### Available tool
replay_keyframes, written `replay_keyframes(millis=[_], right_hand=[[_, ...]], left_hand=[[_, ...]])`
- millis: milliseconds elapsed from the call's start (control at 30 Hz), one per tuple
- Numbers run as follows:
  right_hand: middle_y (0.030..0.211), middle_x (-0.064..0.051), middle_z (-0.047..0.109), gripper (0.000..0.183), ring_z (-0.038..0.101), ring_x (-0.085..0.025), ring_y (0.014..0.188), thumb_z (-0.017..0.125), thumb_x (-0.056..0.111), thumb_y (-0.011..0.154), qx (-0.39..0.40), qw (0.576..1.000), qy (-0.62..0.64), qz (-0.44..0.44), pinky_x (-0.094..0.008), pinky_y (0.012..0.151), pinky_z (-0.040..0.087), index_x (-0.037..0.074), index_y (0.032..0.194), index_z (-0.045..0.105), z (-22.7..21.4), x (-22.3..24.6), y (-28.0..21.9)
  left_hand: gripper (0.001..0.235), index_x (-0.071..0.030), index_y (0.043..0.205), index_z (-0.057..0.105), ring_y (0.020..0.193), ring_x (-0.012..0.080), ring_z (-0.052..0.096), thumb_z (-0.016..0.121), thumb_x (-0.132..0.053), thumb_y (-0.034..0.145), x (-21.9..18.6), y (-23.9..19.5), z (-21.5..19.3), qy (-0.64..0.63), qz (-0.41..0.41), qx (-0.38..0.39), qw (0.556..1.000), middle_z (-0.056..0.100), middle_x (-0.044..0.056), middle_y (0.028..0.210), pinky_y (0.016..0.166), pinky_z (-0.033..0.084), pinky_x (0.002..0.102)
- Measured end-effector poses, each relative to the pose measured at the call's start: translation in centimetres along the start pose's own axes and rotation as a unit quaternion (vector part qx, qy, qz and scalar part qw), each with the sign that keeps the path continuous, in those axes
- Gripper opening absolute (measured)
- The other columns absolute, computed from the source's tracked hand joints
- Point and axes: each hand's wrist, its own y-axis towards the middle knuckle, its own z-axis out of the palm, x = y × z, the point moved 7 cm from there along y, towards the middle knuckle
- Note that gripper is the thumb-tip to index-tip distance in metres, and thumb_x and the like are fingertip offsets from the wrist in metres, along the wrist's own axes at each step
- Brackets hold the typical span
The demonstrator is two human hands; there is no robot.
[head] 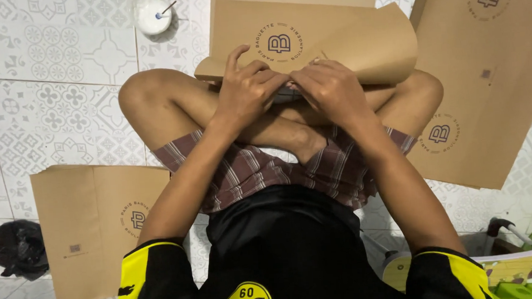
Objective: The person sits on the floor and folds a flat brown paper bag into its three-dimensional shape. They use a small brush to apply white glue from a container onto the bag's seam, then press the edges together to secure the fold.
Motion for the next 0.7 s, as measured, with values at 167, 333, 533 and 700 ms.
replay_keyframes(millis=[167, 333, 533, 700], right_hand=[[0.093, -0.007, 0.079, 0.018, 0.076, -0.023, 0.081, 0.084, 0.000, 0.091, -0.016, 0.999, -0.050, -0.005, -0.036, 0.069, 0.061, 0.006, 0.106, 0.075, -0.7, -0.5, -1.8], [0.095, -0.008, 0.077, 0.011, 0.074, -0.025, 0.082, 0.076, -0.003, 0.100, -0.025, 0.998, -0.048, 0.019, -0.038, 0.073, 0.059, 0.007, 0.106, 0.075, -3.4, -2.6, -5.3], [0.087, -0.008, 0.078, 0.013, 0.077, -0.027, 0.083, 0.078, 0.000, 0.084, -0.042, 0.995, -0.078, 0.037, -0.039, 0.069, 0.059, 0.005, 0.096, 0.078, -7.1, -4.6, -8.5], [0.092, -0.006, 0.078, 0.010, 0.077, -0.022, 0.090, 0.072, 0.007, 0.105, 0.011, 0.987, -0.133, 0.093, -0.033, 0.084, 0.061, 0.010, 0.110, 0.080, -5.1, -7.0, -14.0]], left_hand=[[0.005, -0.020, 0.096, 0.078, 0.077, 0.0190, 0.071, 0.079, -0.020, 0.101, 0.4, 0.3, -0.8, -0.014, -0.020, 0.009, 1.000, 0.077, -0.001, 0.078, 0.103, 0.043, 0.053], [0.012, -0.021, 0.095, 0.075, 0.073, 0.0171, 0.066, 0.074, -0.025, 0.107, 0.4, 0.2, -0.7, -0.013, -0.011, 0.001, 1.000, 0.071, -0.003, 0.072, 0.104, 0.043, 0.052], [0.008, -0.022, 0.096, 0.076, 0.074, 0.0159, 0.067, 0.078, -0.017, 0.103, 1.3, -0.5, -0.3, -0.018, -0.011, 0.000, 1.000, 0.074, -0.004, 0.076, 0.104, 0.043, 0.050], [0.004, -0.026, 0.097, 0.078, 0.082, 0.0132, 0.074, 0.075, -0.023, 0.098, 2.5, -2.2, 0.8, -0.025, -0.034, 0.063, 0.997, 0.078, -0.005, 0.080, 0.106, 0.044, 0.048]])
